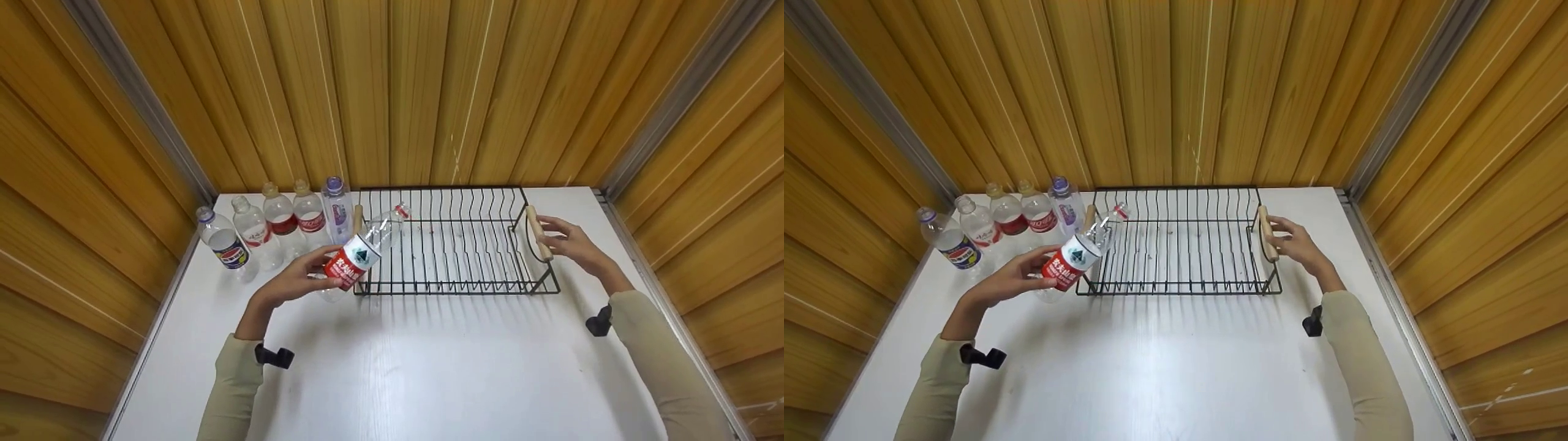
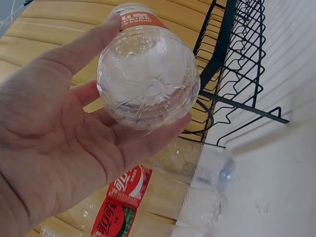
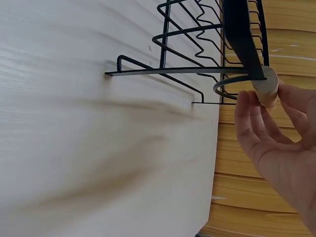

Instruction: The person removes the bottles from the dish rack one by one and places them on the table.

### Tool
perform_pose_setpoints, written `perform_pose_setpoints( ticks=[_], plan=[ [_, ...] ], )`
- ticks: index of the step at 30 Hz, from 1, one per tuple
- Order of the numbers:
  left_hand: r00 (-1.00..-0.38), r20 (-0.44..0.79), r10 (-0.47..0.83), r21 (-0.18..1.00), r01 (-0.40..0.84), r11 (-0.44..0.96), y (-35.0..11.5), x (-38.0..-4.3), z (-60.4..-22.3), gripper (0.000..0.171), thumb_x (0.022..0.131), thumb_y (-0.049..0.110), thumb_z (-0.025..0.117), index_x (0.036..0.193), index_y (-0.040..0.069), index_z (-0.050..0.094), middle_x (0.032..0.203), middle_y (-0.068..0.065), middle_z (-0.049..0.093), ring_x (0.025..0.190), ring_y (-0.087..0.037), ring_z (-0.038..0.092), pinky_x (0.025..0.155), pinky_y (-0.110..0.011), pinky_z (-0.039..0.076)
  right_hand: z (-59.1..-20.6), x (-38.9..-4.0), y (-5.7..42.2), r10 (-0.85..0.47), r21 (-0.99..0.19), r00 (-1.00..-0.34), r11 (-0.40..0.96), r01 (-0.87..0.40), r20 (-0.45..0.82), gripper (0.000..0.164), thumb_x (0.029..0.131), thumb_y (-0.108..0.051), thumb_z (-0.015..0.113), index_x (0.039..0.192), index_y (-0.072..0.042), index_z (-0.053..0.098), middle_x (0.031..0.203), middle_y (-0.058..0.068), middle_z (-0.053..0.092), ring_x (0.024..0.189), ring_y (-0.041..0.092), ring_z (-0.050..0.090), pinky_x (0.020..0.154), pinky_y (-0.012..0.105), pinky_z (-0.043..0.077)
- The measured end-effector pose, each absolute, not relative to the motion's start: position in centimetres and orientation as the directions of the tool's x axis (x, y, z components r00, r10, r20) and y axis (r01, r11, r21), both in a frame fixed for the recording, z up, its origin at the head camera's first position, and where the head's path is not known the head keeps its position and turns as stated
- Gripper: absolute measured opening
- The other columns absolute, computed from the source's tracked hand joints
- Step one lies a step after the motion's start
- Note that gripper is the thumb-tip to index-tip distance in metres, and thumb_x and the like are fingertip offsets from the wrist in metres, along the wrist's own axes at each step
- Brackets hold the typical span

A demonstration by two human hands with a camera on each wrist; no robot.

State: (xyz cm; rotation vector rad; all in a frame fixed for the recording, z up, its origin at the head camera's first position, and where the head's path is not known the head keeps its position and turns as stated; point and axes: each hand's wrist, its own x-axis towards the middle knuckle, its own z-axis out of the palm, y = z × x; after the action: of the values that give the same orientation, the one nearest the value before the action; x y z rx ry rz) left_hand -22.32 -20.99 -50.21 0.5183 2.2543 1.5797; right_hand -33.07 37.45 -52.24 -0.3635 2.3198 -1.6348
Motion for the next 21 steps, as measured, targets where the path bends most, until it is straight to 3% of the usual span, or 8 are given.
perform_pose_setpoints(
  ticks=[5,14,21],
  plan=[
    [-0.894,-0.066,0.443,0.945,0.087,0.315,-21.7,-21.7,-50.5,0.067,0.085,0.032,0.071,0.143,0.027,0.039,0.131,-0.011,0.054,0.117,-0.032,0.054,0.086,-0.041,0.054,-52.6,-33.3,38.0,-0.387,-0.963,-0.912,0.269,0.033,-0.139,0.060,0.098,-0.010,0.050,0.151,-0.005,0.020,0.141,0.030,0.028,0.102,0.012,0.056,0.078,0.022,0.053],
    [-0.936,-0.111,0.333,0.945,0.004,0.328,-22.6,-21.2,-51.5,0.076,0.081,0.028,0.076,0.144,0.028,0.036,0.138,-0.013,0.048,0.120,-0.035,0.050,0.086,-0.041,0.053,-53.4,-33.5,38.5,-0.387,-0.982,-0.909,0.163,0.097,-0.154,0.060,0.099,-0.007,0.047,0.151,-0.008,0.018,0.127,0.012,0.041,0.101,0.013,0.059,0.077,0.028,0.055],
    [-0.944,-0.141,0.298,0.966,-0.065,0.251,-23.4,-20.9,-52.6,0.080,0.081,0.021,0.076,0.147,0.025,0.030,0.145,-0.015,0.039,0.131,-0.040,0.040,0.096,-0.047,0.048,-53.4,-33.3,38.2,-0.388,-0.976,-0.909,0.203,0.079,-0.155,0.060,0.100,-0.012,0.046,0.152,-0.010,0.016,0.136,0.023,0.035,0.108,0.019,0.055,0.079,0.027,0.054]
  ],
)
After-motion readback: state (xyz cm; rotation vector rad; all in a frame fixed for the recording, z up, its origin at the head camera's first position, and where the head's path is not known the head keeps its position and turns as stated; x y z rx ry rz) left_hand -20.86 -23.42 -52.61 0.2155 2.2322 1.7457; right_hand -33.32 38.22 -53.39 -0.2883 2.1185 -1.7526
